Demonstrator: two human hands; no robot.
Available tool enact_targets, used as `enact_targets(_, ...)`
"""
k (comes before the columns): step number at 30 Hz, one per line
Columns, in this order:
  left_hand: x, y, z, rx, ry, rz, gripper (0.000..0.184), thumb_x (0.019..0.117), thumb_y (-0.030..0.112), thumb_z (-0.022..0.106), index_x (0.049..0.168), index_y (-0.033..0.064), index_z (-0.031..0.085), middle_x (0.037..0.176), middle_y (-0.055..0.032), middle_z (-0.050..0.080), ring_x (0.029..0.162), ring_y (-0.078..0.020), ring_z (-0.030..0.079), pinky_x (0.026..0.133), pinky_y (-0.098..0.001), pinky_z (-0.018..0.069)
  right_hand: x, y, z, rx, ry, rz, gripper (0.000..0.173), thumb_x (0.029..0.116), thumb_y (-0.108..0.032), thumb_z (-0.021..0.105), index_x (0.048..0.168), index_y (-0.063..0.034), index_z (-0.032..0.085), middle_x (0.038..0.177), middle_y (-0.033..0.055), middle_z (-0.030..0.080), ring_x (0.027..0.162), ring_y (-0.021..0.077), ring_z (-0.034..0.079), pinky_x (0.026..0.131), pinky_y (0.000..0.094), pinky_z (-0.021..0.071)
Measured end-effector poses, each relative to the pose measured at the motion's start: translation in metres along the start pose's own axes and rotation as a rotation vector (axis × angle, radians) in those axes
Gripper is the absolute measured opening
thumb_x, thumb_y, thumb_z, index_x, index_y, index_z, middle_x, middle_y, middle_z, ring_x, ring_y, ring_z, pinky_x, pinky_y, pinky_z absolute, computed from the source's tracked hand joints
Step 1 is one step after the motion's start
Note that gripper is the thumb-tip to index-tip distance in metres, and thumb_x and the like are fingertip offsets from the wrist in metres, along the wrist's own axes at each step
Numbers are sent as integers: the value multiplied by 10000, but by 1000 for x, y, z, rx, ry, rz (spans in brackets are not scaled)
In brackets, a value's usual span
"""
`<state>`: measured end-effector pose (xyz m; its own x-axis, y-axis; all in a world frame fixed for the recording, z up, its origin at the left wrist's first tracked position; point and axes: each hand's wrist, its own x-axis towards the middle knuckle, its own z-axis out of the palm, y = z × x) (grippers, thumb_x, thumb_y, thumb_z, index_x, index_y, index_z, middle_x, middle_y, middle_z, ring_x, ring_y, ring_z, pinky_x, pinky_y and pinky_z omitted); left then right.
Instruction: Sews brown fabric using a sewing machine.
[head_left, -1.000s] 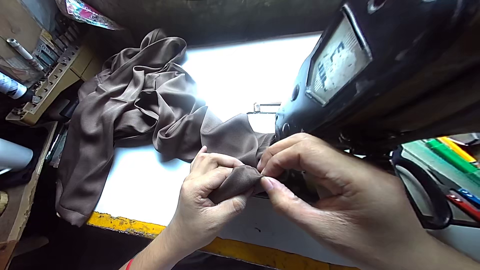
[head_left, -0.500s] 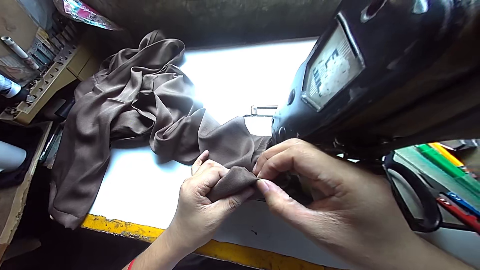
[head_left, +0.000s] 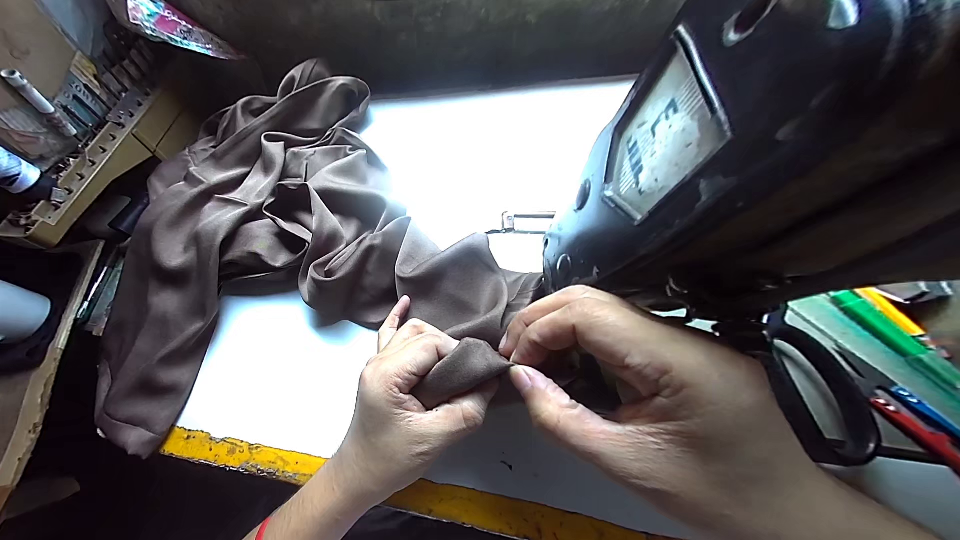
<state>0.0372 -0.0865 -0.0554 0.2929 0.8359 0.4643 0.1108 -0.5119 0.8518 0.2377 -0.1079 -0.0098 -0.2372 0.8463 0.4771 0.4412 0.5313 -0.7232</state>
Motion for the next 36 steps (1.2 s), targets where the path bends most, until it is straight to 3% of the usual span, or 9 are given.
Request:
enact_targets(9,-1,-2,-2,4,14,-42,88,815,126,800,859,121,724,849,42,700,945,-88,684,1227,-537,315,0,-2,-3,107,-34,87,93,867,-164,679,952,-191,652,908,-106,662,784,-14,648,634,143,571)
enact_targets(12,-1,-1,-3,-5,22,-44,195,799,114,824,957,132,709,906,54,708,950,-78,686,1210,-537,351,1,-3,-5,143,-57,135,100,857,-173,687,944,-209,654,845,-120,661,705,-18,633,568,139,548)
enact_targets(15,0,1,-5,53,-1,24,293,820,124,816,1100,125,733,964,66,718,983,-73,678,1216,-586,318,1,-3,-6,171,-73,130,105,854,-161,687,945,-201,653,846,-115,670,722,-11,652,585,147,572)
enact_targets(20,-2,-2,-6,188,35,199,141,808,135,802,913,123,709,892,55,710,976,-71,674,1218,-621,270,-2,-3,-5,150,-76,74,75,880,-162,668,947,-190,649,885,-111,661,765,-18,643,616,142,563)
enact_targets(24,-4,-1,-6,217,24,239,141,831,157,797,926,138,696,895,61,699,982,-60,662,1215,-642,239,-4,-4,-6,132,-58,81,79,890,-166,662,961,-196,651,908,-112,659,795,-13,645,635,145,566)
enact_targets(36,-6,1,-6,144,-11,182,117,828,144,797,896,122,704,886,61,704,984,-63,671,1218,-620,275,-3,-7,-8,110,-81,105,73,887,-178,669,949,-212,648,850,-132,644,738,-34,624,585,123,539)
